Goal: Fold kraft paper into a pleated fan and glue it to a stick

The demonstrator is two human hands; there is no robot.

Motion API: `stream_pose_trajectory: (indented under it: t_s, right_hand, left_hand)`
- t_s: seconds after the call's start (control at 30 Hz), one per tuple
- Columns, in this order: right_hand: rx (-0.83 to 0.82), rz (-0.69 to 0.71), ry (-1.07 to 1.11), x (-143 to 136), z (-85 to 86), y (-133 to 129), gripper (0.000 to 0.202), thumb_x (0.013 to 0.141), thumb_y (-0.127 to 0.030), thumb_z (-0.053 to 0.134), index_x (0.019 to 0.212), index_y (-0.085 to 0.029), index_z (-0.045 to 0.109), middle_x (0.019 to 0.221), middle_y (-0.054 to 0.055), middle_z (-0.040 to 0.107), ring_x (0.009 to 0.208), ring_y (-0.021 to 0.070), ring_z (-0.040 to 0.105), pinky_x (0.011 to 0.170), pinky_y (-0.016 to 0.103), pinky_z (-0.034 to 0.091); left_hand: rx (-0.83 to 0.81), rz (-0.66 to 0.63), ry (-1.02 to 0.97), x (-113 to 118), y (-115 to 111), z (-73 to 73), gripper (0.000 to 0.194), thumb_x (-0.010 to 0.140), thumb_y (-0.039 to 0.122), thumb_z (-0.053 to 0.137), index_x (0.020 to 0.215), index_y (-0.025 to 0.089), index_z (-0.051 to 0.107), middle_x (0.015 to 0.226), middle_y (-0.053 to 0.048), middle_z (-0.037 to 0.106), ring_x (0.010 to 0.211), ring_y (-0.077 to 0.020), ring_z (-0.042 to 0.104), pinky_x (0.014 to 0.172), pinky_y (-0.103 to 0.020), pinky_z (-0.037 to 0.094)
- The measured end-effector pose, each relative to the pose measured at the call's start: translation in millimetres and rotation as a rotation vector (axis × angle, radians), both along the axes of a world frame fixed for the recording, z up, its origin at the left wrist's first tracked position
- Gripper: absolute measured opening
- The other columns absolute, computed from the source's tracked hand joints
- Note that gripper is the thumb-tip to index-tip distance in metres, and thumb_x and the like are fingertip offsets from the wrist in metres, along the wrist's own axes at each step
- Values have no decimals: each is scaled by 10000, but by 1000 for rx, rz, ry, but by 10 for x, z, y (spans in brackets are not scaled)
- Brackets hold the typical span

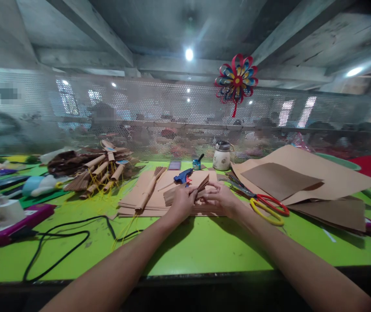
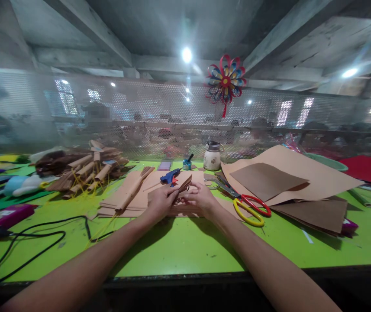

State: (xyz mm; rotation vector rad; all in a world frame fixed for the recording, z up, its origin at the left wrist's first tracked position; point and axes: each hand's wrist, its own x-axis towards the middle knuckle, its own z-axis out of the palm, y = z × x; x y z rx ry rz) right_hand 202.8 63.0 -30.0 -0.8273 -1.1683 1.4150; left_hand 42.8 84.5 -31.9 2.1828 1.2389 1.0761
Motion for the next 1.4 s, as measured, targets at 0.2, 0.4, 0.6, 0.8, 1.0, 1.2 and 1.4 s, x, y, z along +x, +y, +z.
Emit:
stream_pose_trajectory:
  t_s: [0.2,0.4,0.6,0.8,1.0,1.2,1.4]
  right_hand:
    - [25,-71,-34,-1,-22,19,569,572,-92,758,1097,-161,549,707,14,706,616,153,667,638,274,544]
    - [37,-54,6,4,-36,44,509,580,-158,798,1030,-154,560,682,21,690,594,153,657,605,278,549]
    - [54,-33,-7,32,-63,78,414,579,-224,818,926,-140,608,642,11,666,564,132,633,600,265,538]
    - [60,-46,-1,69,-95,115,357,564,-263,831,844,-124,658,727,50,685,601,129,623,572,242,516]
    - [25,-61,0,84,-124,143,292,546,-230,832,770,-112,686,709,52,686,614,128,617,603,239,519]
    - [21,-48,9,79,-102,130,294,543,-242,836,756,-113,680,737,58,688,609,125,607,609,259,517]
    - [53,-50,-96,120,-61,111,307,590,-286,820,826,-146,683,812,50,681,671,120,596,615,242,493]
  left_hand:
    - [-103,-109,-58,-1,-2,-5,356,850,298,409,866,146,731,650,-27,673,571,-146,534,555,-228,364]
    - [-142,-164,-140,13,-14,-32,354,838,365,448,827,126,709,591,-21,614,524,-124,482,522,-221,342]
    - [-356,-313,-321,44,-50,-47,331,832,385,487,855,109,668,623,-27,614,483,-97,494,477,-201,376]
    - [-346,-355,-252,45,-77,-61,364,883,426,422,926,129,628,570,-1,572,437,-101,496,443,-201,384]
    - [18,-255,46,36,-135,-48,316,890,362,454,1126,201,591,897,-69,685,722,-184,608,671,-265,439]
    - [49,-248,46,42,-118,-76,333,931,301,360,1157,184,574,783,-64,681,662,-175,598,676,-266,434]
    - [-32,-241,10,32,-69,-85,317,929,319,348,1067,169,591,676,-37,647,564,-148,571,575,-244,422]
